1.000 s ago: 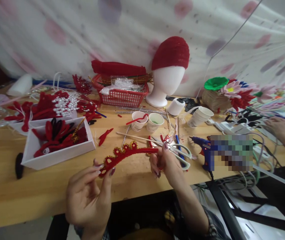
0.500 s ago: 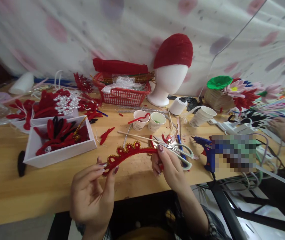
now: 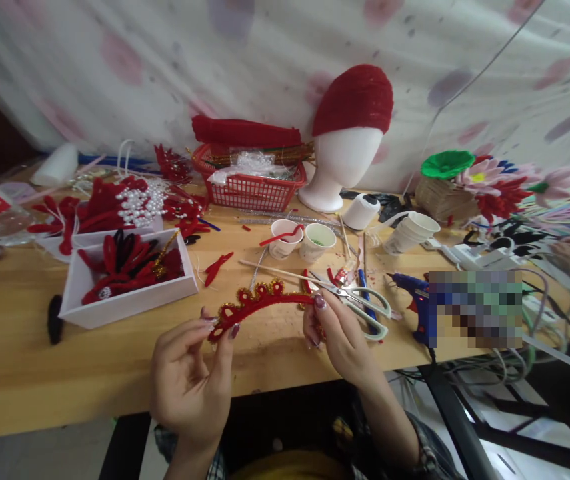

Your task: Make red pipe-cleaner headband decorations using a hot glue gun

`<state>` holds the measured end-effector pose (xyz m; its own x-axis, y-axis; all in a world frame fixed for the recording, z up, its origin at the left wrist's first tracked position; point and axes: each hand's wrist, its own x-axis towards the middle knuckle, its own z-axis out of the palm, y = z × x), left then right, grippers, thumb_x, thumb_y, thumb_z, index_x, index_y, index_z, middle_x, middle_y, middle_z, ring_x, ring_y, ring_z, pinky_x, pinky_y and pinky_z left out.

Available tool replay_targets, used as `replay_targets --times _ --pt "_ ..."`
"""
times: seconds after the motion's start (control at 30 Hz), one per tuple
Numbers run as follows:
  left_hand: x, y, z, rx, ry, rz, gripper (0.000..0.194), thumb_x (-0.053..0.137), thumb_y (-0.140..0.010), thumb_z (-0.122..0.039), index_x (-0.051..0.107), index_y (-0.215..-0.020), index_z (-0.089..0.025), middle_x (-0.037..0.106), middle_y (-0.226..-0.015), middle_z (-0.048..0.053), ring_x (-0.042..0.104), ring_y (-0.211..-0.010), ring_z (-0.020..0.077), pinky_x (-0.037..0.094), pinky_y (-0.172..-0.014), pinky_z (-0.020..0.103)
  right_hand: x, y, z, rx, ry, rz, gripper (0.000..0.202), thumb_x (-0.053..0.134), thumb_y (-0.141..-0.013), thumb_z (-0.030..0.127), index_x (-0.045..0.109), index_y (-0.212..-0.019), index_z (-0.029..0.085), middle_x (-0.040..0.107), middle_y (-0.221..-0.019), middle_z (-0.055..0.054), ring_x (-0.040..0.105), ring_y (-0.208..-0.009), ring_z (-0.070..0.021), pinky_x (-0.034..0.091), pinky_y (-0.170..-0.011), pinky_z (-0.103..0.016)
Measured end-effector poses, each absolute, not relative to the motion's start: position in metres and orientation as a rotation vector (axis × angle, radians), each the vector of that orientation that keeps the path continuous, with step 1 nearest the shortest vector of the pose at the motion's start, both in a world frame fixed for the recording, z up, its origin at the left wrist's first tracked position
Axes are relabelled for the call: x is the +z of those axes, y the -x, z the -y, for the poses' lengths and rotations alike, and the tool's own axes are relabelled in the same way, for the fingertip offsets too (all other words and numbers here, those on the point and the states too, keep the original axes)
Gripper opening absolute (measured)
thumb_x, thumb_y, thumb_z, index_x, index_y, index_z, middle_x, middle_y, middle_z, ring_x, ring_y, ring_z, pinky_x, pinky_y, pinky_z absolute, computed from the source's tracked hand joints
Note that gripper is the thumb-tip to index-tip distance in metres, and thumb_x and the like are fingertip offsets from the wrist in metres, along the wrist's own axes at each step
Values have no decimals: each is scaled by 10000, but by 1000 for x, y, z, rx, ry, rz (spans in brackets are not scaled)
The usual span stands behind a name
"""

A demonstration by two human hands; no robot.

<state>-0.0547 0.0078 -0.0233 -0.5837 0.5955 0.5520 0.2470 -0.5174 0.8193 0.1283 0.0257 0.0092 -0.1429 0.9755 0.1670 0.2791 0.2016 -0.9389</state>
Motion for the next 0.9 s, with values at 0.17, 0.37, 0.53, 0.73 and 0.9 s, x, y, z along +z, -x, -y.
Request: replay_targets --times 0.17,0.37,0.53,0.73,0.9 --pt "-25 55 -10 2209 -1291 -1370 244 764 -742 -68 608 -901 -167 612 -923 22 667 -884 139 641 -817 323 8 -133 -27 928 1220 1699 383 287 -1076 435 498 -831 230 489 -566 58 463 -530 -119 371 -591 -276" --pt "-30 56 -12 2177 -1184 -1355 236 792 -728 -100 631 -891 -158 627 -933 29 694 -912 154 629 -850 309 11 -139 -27 842 1209 1854 366 290 -1076 406 476 -815 228 520 -575 52 484 -528 -113 370 -573 -261" --pt "-33 60 -13 2103 -1111 -1400 214 803 -740 -150 646 -885 -153 653 -945 40 713 -923 168 620 -868 305 13 -141 -27 830 1207 1943 305 291 -1073 368 472 -867 234 538 -590 57 510 -542 -120 390 -602 -265" --pt "-32 62 -15 2050 -1056 -1421 216 818 -734 -183 650 -868 -156 663 -927 35 710 -921 165 609 -850 275 12 -140 -28 879 1237 1961 314 303 -1063 333 465 -814 234 574 -618 38 535 -589 -131 409 -645 -278" --pt "-30 59 -14 2104 -1117 -1266 258 811 -727 -139 641 -918 -171 639 -964 24 693 -933 150 581 -937 327 3 -139 -27 819 1184 1784 361 317 -1072 358 470 -772 228 545 -607 43 495 -558 -114 388 -609 -266"
